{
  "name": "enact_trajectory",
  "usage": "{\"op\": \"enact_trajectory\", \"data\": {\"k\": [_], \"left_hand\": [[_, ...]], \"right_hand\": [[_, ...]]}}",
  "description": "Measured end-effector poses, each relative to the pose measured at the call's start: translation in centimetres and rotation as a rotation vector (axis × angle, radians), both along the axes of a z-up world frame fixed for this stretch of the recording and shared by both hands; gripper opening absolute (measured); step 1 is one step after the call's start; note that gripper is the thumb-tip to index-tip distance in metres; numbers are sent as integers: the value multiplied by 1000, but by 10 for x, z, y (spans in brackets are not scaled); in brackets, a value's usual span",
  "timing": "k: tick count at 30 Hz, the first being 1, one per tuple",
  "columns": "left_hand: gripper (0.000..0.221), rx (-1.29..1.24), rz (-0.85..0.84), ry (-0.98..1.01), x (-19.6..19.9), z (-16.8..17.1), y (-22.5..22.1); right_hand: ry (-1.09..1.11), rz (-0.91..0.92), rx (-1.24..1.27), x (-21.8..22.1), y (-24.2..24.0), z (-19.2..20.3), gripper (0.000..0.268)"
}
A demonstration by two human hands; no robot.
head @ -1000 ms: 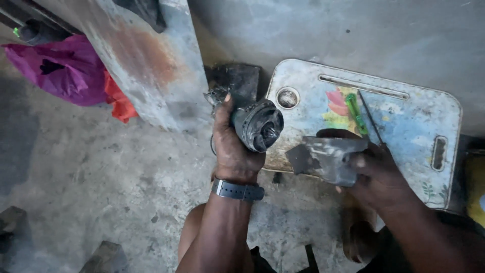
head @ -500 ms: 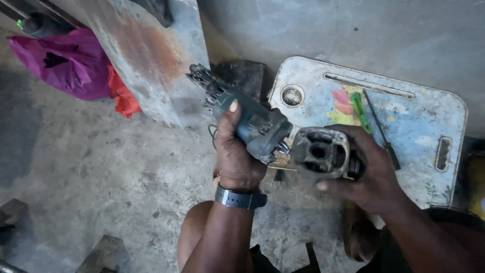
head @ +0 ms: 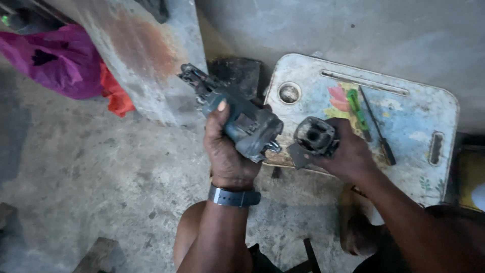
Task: Disassembling an electric angle grinder to inspect or repair internal components.
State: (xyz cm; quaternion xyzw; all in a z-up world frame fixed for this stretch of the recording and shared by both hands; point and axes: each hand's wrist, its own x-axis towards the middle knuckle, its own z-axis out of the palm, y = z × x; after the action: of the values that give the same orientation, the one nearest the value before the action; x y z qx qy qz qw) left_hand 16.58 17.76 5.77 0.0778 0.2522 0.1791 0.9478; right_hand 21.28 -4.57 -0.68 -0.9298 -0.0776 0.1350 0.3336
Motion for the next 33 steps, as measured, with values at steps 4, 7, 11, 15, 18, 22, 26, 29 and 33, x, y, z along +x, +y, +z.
{"op": "enact_trajectory", "data": {"k": [4,7,11,15,18,22,26,29,33], "left_hand": [[53,-47,30,-8,3,-3,8],[52,-68,1,-24,4,-6,9],[52,-58,-19,-30,3,-10,12],[49,-99,-43,-63,-4,-2,5],[47,-57,-100,-107,-9,-5,7],[50,-14,-135,-143,-9,-9,5],[50,17,-156,-164,-5,-18,6],[48,11,-194,-206,-6,-20,9],[45,52,-198,-250,-5,-20,8]], "right_hand": [[-25,13,208,-8,2,-17,80],[-22,27,335,-19,5,0,81],[-104,238,594,-24,-2,4,76],[-161,309,751,-23,-29,-18,85],[-244,383,893,-21,-29,-39,102],[-268,392,781,-23,-20,-23,94],[-269,420,794,-21,-31,-27,98],[-334,478,656,-21,-41,-26,100],[-369,472,447,-20,-48,-30,105]]}}
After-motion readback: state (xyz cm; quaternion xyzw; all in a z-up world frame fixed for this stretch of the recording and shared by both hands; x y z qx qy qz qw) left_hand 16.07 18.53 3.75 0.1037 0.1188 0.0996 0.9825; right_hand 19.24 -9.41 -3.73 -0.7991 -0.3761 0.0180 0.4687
